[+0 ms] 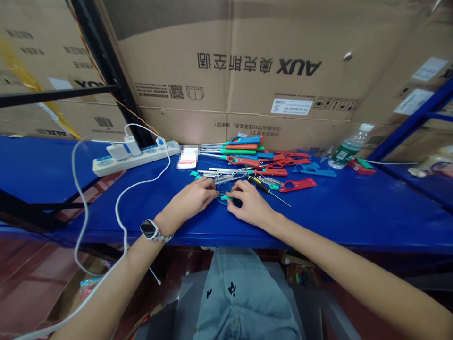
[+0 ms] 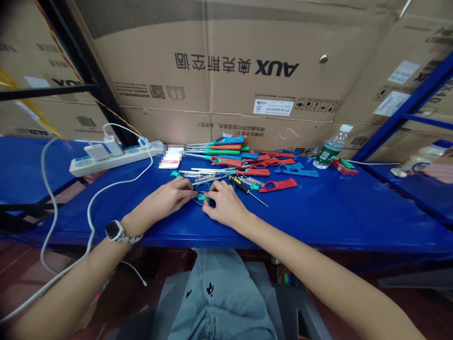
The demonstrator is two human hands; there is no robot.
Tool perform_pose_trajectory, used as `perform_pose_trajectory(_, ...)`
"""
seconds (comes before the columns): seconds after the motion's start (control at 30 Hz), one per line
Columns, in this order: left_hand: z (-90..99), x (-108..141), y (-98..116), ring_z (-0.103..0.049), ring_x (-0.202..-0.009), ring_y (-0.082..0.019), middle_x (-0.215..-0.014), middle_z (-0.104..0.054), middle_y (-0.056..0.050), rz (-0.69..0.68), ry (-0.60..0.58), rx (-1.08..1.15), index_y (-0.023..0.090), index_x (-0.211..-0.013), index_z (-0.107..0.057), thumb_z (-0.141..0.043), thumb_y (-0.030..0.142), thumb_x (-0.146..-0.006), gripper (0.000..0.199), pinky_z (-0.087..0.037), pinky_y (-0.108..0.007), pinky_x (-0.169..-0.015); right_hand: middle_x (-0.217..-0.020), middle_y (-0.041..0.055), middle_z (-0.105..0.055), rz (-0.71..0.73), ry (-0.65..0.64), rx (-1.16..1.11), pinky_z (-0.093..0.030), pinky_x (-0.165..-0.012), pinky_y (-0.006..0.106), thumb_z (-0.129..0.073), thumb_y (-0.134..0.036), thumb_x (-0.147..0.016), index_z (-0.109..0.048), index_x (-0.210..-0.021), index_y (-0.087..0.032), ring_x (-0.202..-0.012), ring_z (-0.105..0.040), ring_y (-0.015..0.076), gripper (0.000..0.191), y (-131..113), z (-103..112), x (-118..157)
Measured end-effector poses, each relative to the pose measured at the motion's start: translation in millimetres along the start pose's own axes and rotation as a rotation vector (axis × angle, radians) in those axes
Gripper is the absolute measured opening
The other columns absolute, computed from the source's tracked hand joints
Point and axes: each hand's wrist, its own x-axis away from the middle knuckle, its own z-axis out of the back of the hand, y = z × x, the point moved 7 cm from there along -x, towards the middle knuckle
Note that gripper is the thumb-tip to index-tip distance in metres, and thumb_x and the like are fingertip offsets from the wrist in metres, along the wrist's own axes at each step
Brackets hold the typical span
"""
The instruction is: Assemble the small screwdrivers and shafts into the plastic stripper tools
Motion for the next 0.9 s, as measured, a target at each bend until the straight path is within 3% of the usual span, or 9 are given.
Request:
perform_pose_trajectory(0.17,-1.4,-4,2,-0.062,-0.094,-0.023,-0.104,-0.065,-0.01,-0.013,-0.019,0.043,0.017,-0.109,-0.076,-0.049,0.02,-0.104,0.027,-0.054,-0.038,-0.084,-0.097,0.0084,-0.063,-0.05,0.009,0.0,-0.048,-0.087,0.042,-0.066,-0.021,-0.087,-0.074,-0.093,-0.017,-0.092,-0.057,0.0227,0.011,1,-1,-3)
perform_pose_trajectory(0.33,-10.7,-10,-5,-0.065,-0.086,-0.019,-0.101,-0.064,-0.009,0.026,-0.029,0.176,0.017,-0.107,-0.076,-0.05,0.018,-0.102,0.026,-0.054,-0.033,-0.08,-0.097,0.0081,-0.064,-0.118,0.018,-0.009,-0.049,-0.086,0.039,-0.069,-0.02,-0.084,-0.072,-0.088,-0.017,-0.093,-0.06,0.0225,0.006,1,3,-7)
perform_pose_trajectory(0.5,-12.5,-9,-8,-0.065,-0.081,-0.019,-0.096,-0.062,-0.008,0.033,-0.011,0.165,0.018,-0.105,-0.076,-0.053,0.015,-0.101,0.024,-0.053,-0.031,-0.075,-0.095,0.0069,-0.068,-0.179,-0.096,0.048,-0.048,-0.081,0.035,-0.072,-0.021,-0.084,-0.073,-0.094,-0.018,-0.09,-0.062,0.0219,0.01,-4,7,-17)
perform_pose_trajectory(0.6,-9.7,-5,-3,-0.064,-0.082,-0.018,-0.095,-0.062,-0.007,0.009,0.006,0.131,0.017,-0.104,-0.075,-0.051,0.014,-0.101,0.024,-0.053,-0.03,-0.075,-0.096,0.0068,-0.068,-0.176,-0.157,0.097,-0.046,-0.077,0.033,-0.07,-0.018,-0.085,-0.074,-0.096,-0.018,-0.087,-0.062,0.0209,0.012,-8,8,-21)
perform_pose_trajectory(0.73,-8.0,-3,1,-0.062,-0.081,-0.018,-0.094,-0.061,-0.008,-0.018,0.018,0.106,0.016,-0.105,-0.074,-0.048,0.014,-0.101,0.026,-0.054,-0.031,-0.075,-0.101,0.006,-0.067,-0.145,-0.121,0.055,-0.046,-0.077,0.032,-0.066,-0.016,-0.089,-0.074,-0.102,-0.018,-0.081,-0.062,0.0166,0.015,-11,8,-17)
perform_pose_trajectory(0.9,-7.2,-3,2,-0.061,-0.082,-0.019,-0.093,-0.06,-0.008,-0.008,0.016,0.084,0.014,-0.107,-0.074,-0.048,0.015,-0.102,0.026,-0.055,-0.033,-0.076,-0.105,0.0078,-0.065,-0.098,-0.078,0.065,-0.048,-0.084,0.034,-0.06,-0.015,-0.094,-0.074,-0.107,-0.017,-0.092,-0.063,0.0191,0.019,-10,6,-9)
